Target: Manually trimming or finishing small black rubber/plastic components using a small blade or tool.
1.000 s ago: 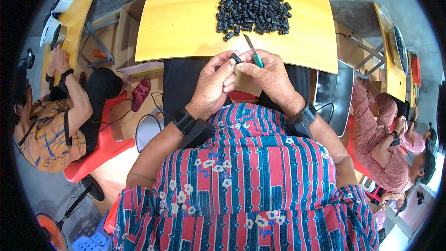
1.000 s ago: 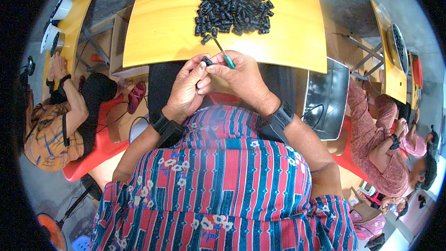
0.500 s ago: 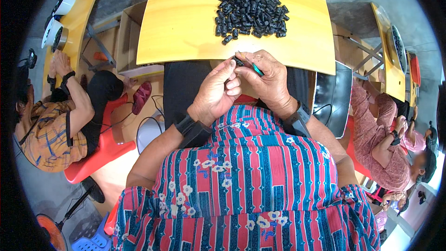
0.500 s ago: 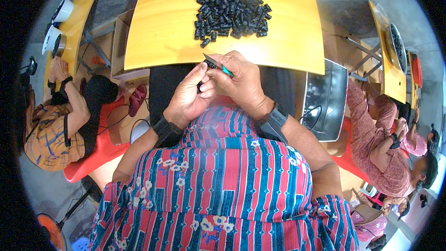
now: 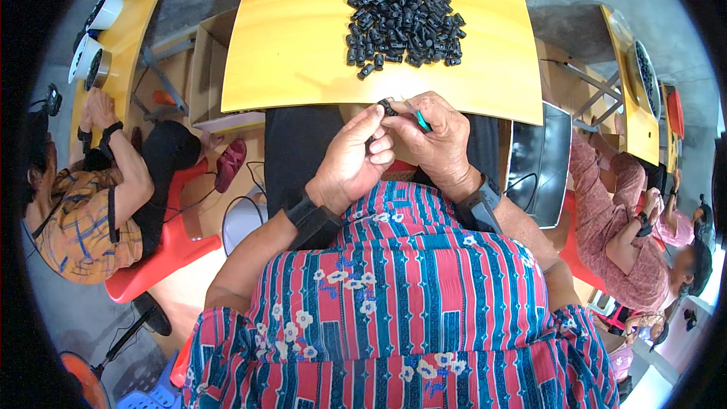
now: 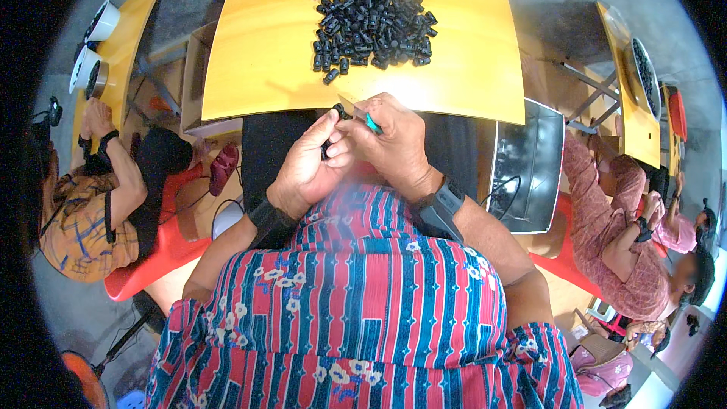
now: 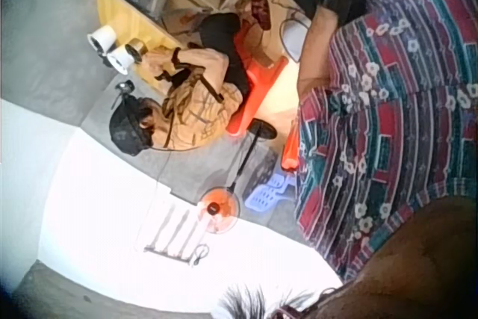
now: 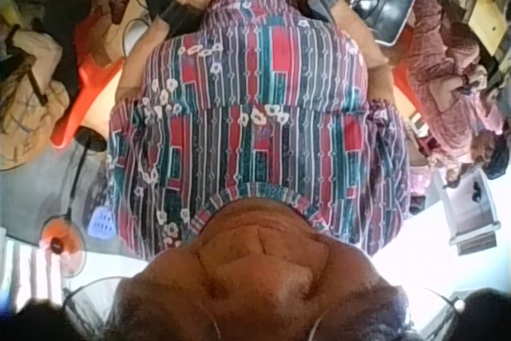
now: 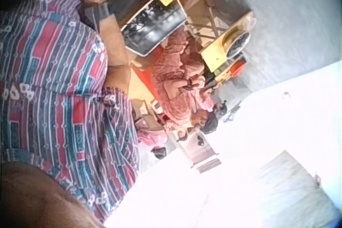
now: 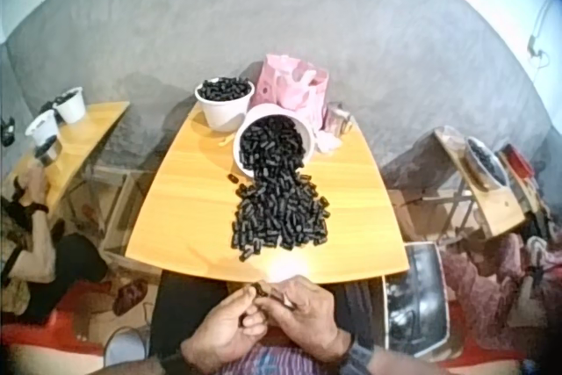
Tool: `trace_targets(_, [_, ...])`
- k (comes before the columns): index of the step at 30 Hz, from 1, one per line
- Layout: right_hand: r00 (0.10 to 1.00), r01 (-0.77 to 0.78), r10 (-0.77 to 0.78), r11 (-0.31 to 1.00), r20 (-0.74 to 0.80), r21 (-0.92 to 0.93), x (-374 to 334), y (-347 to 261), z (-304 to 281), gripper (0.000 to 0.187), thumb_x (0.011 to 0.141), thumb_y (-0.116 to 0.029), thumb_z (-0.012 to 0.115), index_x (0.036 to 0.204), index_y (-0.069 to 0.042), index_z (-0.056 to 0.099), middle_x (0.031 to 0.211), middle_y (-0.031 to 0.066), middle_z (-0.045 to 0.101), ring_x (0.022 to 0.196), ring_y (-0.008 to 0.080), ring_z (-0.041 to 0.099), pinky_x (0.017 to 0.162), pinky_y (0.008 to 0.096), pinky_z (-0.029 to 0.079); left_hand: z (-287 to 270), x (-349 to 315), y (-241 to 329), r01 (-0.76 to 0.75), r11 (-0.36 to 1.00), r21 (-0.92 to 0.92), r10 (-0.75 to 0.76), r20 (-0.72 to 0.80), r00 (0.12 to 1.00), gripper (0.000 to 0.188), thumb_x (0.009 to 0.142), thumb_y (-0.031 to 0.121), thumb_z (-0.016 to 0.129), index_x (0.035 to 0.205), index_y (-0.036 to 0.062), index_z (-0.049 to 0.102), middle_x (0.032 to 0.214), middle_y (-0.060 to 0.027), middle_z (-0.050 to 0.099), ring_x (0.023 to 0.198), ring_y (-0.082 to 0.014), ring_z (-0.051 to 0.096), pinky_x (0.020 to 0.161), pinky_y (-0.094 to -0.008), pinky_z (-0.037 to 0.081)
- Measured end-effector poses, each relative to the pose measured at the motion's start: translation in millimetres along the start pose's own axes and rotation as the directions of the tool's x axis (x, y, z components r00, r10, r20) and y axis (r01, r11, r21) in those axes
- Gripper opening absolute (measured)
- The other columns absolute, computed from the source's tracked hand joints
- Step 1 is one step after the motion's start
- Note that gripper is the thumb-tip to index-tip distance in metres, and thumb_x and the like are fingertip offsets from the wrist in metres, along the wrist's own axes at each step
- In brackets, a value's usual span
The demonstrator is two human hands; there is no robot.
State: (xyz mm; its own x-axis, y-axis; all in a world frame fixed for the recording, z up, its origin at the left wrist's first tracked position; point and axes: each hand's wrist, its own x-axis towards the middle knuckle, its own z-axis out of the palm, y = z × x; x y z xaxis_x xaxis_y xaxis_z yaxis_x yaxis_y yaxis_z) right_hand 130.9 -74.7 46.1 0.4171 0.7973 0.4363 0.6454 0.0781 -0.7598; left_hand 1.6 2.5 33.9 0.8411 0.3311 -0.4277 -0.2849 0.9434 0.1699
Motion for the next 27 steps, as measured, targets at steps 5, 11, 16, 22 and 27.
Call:
trace_targets(5, [0.986,-0.143,0.131,0.983,0.102,0.119,4,-8,-5,0.033,0.071,-0.01,0.076,0.101,-0.002,0.066,0.081,0.0115,0.062,0.073,0.0218,0.063,0.066,0.0286,0.049,-3,0,2,-0.038,0.996,0.08,0.035,0.034,0.999,0.012,0.097,0.019,0.05,0.103,0.009,0.054,0.079,0.0042,0.048,0.059,-0.0034,0.041,0.049,-0.0169,0.034])
trace_targets(11, [0.976,-0.128,0.105,0.985,0.188,0.115,5,-3,-8,0.04,0.072,-0.006,0.075,0.111,-0.007,0.066,0.078,0.0042,0.058,0.076,0.0133,0.057,0.071,0.0257,0.047,-5,1,5,-0.048,0.983,0.176,0.044,0.027,0.999,0.012,0.097,0.018,0.051,0.102,0.0081,0.053,0.08,0.0039,0.048,0.06,-0.0028,0.041,0.049,-0.0165,0.034])
trace_targets(16, [0.962,-0.186,0.146,0.969,0.23,0.161,5,3,-8,0.034,0.073,-0.007,0.074,0.106,-0.003,0.065,0.081,0.0067,0.06,0.077,0.0142,0.059,0.069,0.0255,0.047,-3,1,8,0.088,0.991,0.102,-0.093,0.046,0.995,0.017,0.097,0.023,0.051,0.105,0.0077,0.053,0.077,0.004,0.048,0.057,-0.0035,0.04,0.048,-0.0166,0.033])
trace_targets(22, [0.893,-0.441,0.326,0.771,0.31,0.459,0,4,-5,0.031,0.077,-0.004,0.073,0.107,-0.002,0.064,0.083,-0.004,0.057,0.081,0.0054,0.052,0.075,0.0214,0.045,-6,2,5,0.208,0.978,-0.024,-0.199,0.201,0.959,0.02,0.097,0.022,0.051,0.107,0.0057,0.055,0.077,0.0043,0.047,0.058,-0.0021,0.039,0.047,-0.0148,0.032])
trace_targets(27, [0.927,-0.298,0.202,0.909,0.317,0.292,5,0,-12,0.032,0.073,-0.008,0.074,0.103,-0.003,0.065,0.08,0.0016,0.055,0.076,0.0099,0.053,0.07,0.023,0.045,-1,1,6,0.114,0.989,0.094,-0.125,0.121,0.985,0.02,0.095,0.024,0.053,0.105,0.0069,0.056,0.078,0.0042,0.05,0.058,-0.0022,0.04,0.047,-0.015,0.033])
